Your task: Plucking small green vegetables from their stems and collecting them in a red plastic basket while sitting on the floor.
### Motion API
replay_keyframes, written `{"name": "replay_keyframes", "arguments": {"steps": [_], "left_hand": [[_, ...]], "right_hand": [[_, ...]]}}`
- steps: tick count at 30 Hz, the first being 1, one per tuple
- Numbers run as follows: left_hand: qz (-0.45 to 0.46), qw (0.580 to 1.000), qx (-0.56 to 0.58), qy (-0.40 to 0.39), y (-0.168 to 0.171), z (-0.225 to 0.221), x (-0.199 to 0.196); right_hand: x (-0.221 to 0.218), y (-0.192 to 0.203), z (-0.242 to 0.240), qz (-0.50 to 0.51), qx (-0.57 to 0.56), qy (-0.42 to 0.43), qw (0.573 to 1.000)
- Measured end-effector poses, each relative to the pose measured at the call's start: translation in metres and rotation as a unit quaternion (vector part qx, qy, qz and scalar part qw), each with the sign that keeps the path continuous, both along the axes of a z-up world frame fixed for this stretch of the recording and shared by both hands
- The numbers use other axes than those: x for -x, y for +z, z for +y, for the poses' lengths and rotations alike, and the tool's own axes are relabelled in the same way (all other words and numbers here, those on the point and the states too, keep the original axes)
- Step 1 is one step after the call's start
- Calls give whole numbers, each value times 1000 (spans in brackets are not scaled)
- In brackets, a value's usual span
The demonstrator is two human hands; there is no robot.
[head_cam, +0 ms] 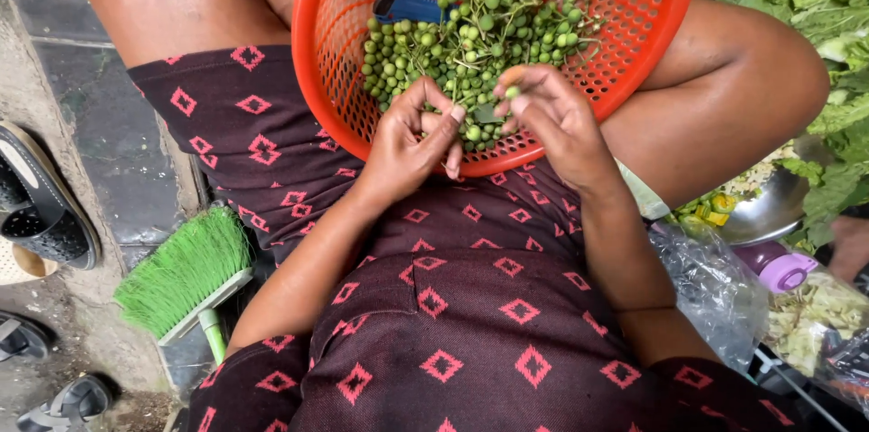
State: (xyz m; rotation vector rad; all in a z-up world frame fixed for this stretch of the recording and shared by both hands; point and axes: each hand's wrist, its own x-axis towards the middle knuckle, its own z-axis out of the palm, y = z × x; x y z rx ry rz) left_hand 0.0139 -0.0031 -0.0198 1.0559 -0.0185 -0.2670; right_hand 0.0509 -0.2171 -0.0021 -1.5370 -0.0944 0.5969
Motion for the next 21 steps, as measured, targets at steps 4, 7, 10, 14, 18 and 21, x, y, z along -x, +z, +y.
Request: {"name": "replay_keyframes", "arguments": {"steps": [4, 7, 10, 14, 18, 21], "left_hand": [[-35, 997, -71, -10, 10, -3, -1], [-51, 994, -97, -23, 21, 1, -7], [-68, 989, -132, -18, 17, 3, -4], [-49, 995, -81, -41, 26, 5, 1], [-5, 995, 57, -76, 11, -1, 17], [1, 992, 92, -90, 9, -2, 19]], "right_hand": [[16, 1, 8, 77, -23, 61, 995], [20, 6, 18, 31, 17, 71, 997], [17, 12, 22, -173, 139, 116, 968], [29, 8, 15, -286, 189, 143, 928], [36, 15, 9, -329, 208, 159, 907], [29, 29, 8, -284, 158, 191, 926]]}}
